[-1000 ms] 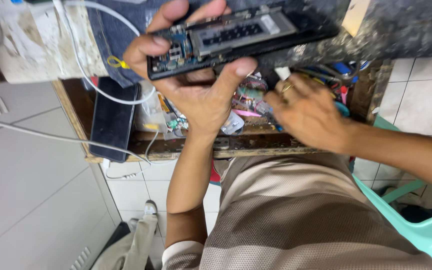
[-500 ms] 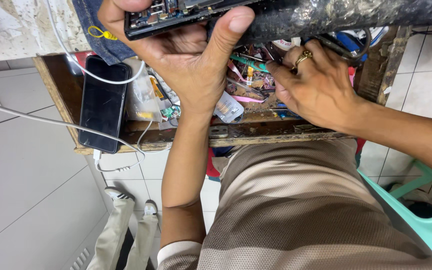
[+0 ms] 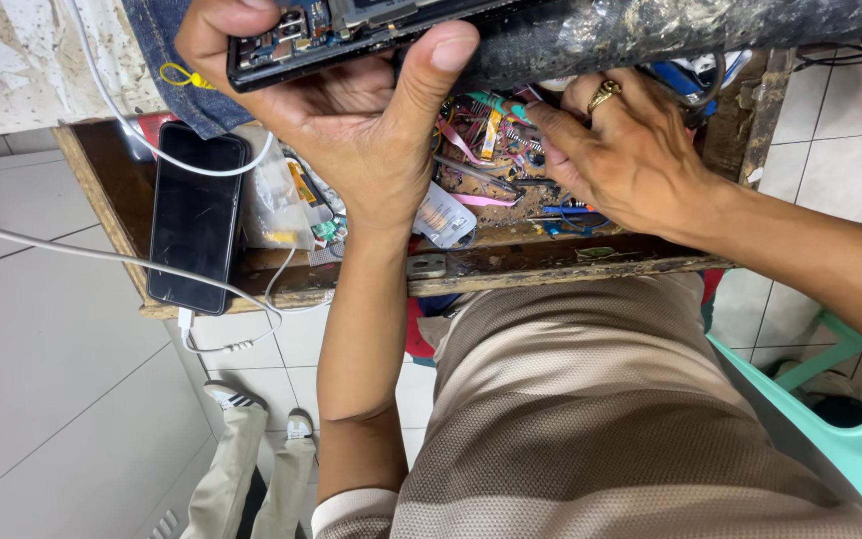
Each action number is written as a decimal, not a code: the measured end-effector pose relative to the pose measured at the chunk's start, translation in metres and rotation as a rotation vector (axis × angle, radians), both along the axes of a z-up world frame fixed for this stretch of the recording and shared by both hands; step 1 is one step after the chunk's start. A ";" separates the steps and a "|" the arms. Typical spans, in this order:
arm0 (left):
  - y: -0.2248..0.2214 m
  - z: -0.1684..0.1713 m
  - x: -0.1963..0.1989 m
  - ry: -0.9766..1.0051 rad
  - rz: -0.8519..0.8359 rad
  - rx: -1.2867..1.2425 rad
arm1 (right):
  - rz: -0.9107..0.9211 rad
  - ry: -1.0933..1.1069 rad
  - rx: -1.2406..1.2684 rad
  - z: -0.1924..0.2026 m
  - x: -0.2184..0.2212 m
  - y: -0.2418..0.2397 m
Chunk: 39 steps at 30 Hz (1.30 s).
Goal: The person uses tweezers and a small stick to carefully work on the internal components of a disassembled mobile phone, focusing on the screen and internal connector areas.
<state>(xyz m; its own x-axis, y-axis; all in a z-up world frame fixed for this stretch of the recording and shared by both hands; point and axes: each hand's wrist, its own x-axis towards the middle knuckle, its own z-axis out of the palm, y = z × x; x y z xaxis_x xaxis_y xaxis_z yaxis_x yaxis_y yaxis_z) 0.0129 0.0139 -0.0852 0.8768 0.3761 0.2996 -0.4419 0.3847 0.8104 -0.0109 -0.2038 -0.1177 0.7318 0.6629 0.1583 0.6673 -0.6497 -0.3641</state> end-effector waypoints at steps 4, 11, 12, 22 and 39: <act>0.000 -0.001 0.000 -0.003 0.003 -0.001 | -0.032 -0.034 -0.011 -0.001 -0.001 0.000; 0.003 0.000 0.004 -0.019 0.005 -0.003 | -0.110 -0.179 -0.121 0.011 -0.012 0.014; 0.003 0.000 0.002 -0.011 0.009 -0.001 | -0.109 -0.154 -0.145 0.008 -0.015 0.015; 0.004 0.000 0.002 -0.014 0.004 -0.009 | -0.129 0.088 -0.076 0.018 -0.011 0.002; 0.001 0.000 0.003 -0.022 -0.005 -0.024 | -0.108 -0.185 0.056 0.024 0.006 -0.024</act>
